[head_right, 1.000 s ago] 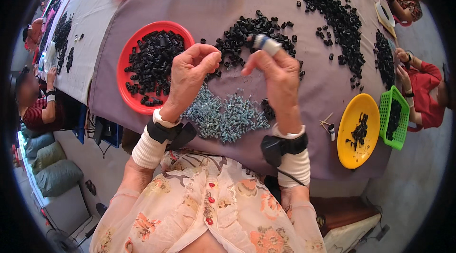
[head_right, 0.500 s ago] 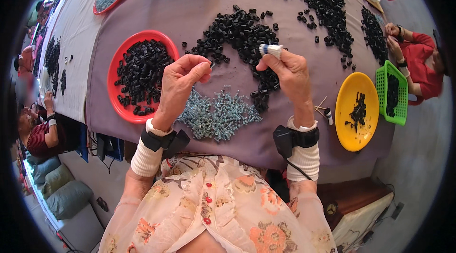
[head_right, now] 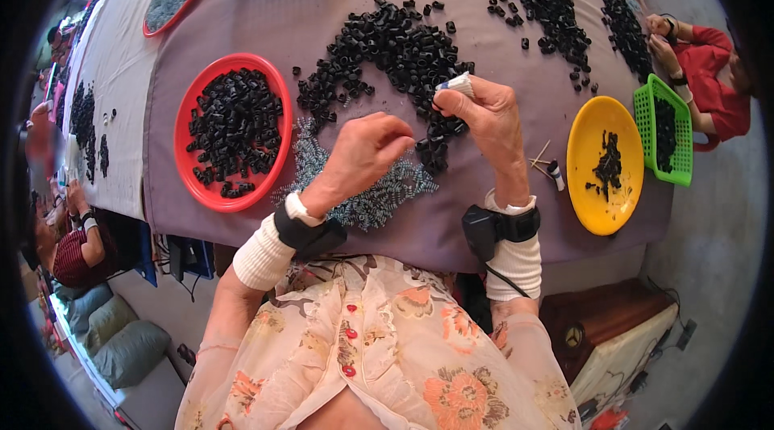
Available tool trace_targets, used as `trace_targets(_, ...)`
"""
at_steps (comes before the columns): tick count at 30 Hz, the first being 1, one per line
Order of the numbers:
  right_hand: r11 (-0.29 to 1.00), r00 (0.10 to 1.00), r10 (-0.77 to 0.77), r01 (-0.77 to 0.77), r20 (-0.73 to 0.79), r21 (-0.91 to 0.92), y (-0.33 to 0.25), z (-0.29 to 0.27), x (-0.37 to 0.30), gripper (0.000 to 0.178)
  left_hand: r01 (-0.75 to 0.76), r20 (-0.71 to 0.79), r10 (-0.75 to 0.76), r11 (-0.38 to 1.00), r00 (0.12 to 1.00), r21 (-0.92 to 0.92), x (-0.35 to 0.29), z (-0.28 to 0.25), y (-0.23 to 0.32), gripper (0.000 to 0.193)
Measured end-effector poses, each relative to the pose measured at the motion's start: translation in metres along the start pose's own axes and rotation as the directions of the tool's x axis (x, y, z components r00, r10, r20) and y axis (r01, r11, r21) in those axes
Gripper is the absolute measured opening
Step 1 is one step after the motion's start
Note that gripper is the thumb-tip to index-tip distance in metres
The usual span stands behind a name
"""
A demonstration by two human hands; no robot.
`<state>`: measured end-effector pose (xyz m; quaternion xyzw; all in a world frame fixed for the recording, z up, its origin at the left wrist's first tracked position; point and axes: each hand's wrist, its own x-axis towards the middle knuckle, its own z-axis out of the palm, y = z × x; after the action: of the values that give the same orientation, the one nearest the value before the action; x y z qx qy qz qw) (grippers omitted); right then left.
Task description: Manually assemble small black and grey plastic components at a workstation.
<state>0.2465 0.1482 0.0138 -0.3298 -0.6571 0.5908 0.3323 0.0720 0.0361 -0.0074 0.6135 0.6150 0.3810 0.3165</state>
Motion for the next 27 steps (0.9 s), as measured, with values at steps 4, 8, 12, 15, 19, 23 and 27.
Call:
trace_targets(4,0.998,0.998,0.063,-0.063,-0.014,-0.023,-0.006,0.007,-0.003,0.016,-0.069,-0.007,0.074,0.958,0.997,0.280,0.010,0.024,-0.001,0.016)
trace_targets(8,0.998,1.000,0.020,-0.019,0.016,-0.061,-0.004,0.008,-0.003,0.015,-0.094,0.106,0.056,0.914,0.993,0.394,0.013,0.033,0.000,0.018)
trace_targets(12,0.997,1.000,-0.009,0.007,-0.025,-0.077,-0.004,0.008,0.000,0.015,-0.106,0.113,0.066,0.909,0.991,0.402,0.013,0.034,-0.001,0.018)
trace_targets(15,0.999,0.999,-0.001,-0.002,-0.050,-0.049,-0.002,0.007,0.003,0.015,-0.119,0.125,0.075,0.910,0.989,0.397,0.014,0.035,-0.001,0.017)
trace_targets(19,0.996,0.999,0.021,-0.025,-0.046,-0.090,-0.002,0.008,0.004,0.015,-0.155,0.141,0.110,0.920,0.984,0.361,0.013,0.034,-0.004,0.016)
trace_targets(23,0.994,0.999,0.025,-0.030,-0.038,-0.109,0.000,0.010,0.005,0.014,-0.208,0.214,0.133,0.904,0.968,0.375,0.011,0.028,-0.008,0.017)
trace_targets(27,0.993,0.999,0.029,-0.032,-0.032,-0.115,0.000,0.009,0.006,0.014,-0.227,0.187,0.164,0.892,0.969,0.392,0.008,0.025,-0.011,0.015)
